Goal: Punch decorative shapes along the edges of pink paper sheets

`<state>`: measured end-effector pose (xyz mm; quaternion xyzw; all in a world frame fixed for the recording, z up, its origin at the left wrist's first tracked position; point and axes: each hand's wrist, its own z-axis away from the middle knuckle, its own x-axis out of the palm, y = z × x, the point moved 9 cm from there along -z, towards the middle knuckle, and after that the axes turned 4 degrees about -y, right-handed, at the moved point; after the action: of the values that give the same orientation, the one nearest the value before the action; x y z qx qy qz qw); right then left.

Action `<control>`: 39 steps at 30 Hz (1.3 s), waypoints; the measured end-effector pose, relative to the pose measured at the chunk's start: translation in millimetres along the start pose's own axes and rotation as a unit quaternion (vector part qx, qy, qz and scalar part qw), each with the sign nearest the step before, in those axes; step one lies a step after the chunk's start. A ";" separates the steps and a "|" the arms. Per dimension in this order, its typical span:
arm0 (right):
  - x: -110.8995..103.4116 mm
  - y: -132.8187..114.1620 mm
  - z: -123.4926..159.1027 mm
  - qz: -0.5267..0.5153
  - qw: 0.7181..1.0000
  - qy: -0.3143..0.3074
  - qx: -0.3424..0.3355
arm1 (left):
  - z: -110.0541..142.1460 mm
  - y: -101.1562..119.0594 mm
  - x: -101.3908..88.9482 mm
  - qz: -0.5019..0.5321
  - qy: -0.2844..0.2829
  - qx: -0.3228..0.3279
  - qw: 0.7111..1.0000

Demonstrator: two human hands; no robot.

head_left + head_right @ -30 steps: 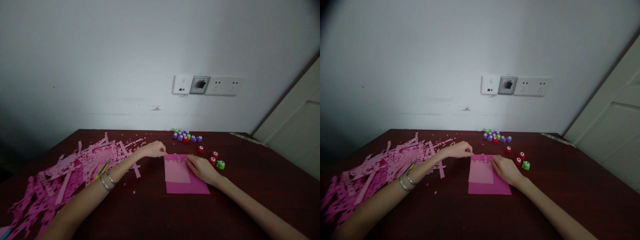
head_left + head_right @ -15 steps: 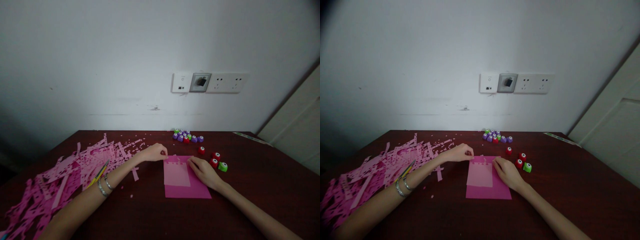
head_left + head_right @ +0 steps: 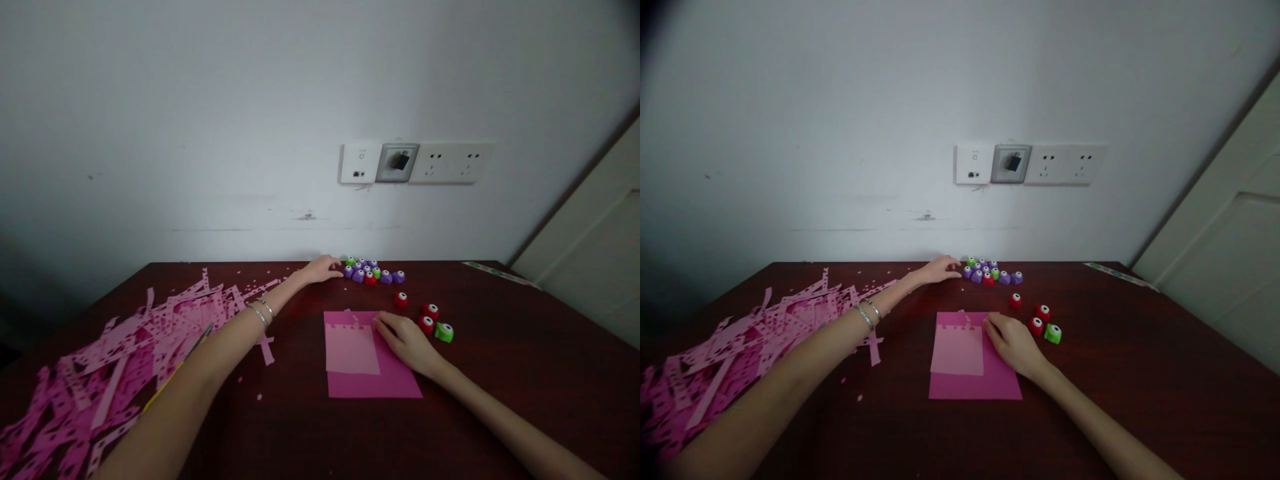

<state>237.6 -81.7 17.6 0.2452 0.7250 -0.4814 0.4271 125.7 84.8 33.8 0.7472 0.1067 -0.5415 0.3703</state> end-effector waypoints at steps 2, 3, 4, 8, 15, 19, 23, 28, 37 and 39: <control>-0.2 -0.2 -0.1 0.001 1.000 0.003 -0.003 | -13.5 -4.5 7.8 0.005 -0.015 0.011 1.000; -0.3 -0.3 -0.2 0.000 1.000 0.005 -0.005 | -18.9 -7.0 11.8 0.012 -0.023 0.012 1.000; -0.5 -0.1 -0.5 0.001 1.000 0.007 -0.005 | -23.3 -9.5 15.7 0.021 -0.031 0.011 0.999; -1.2 1.2 -1.5 0.000 1.000 0.011 -0.002 | -32.3 -17.8 26.5 0.056 -0.059 -0.002 0.997; -2.3 0.7 -1.8 -0.004 1.000 0.014 -0.003 | -29.1 -20.3 22.2 0.072 -0.046 -0.014 0.996; -1.6 1.5 -1.8 -0.005 1.000 0.011 0.000 | -26.1 -19.3 21.5 0.086 -0.030 -0.008 0.996; -1.8 0.8 -2.0 -0.007 1.000 0.012 -0.004 | -18.6 -18.4 16.6 0.106 0.009 -0.029 0.994; -2.8 1.0 -1.8 -0.008 1.000 0.015 -0.006 | 7.7 8.7 5.2 0.111 0.038 -0.017 0.993; -2.0 2.4 -0.9 0.004 1.000 0.017 -0.004 | 72.5 63.8 18.2 0.114 0.022 0.012 0.993; -2.4 1.5 -0.6 0.006 1.000 0.020 -0.008 | 79.4 69.0 20.8 0.118 0.025 0.009 0.993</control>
<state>239.7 -80.5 19.1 0.2562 0.7357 -0.4682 0.4169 114.4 -21.8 34.5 0.7712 0.0221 -0.4762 0.4218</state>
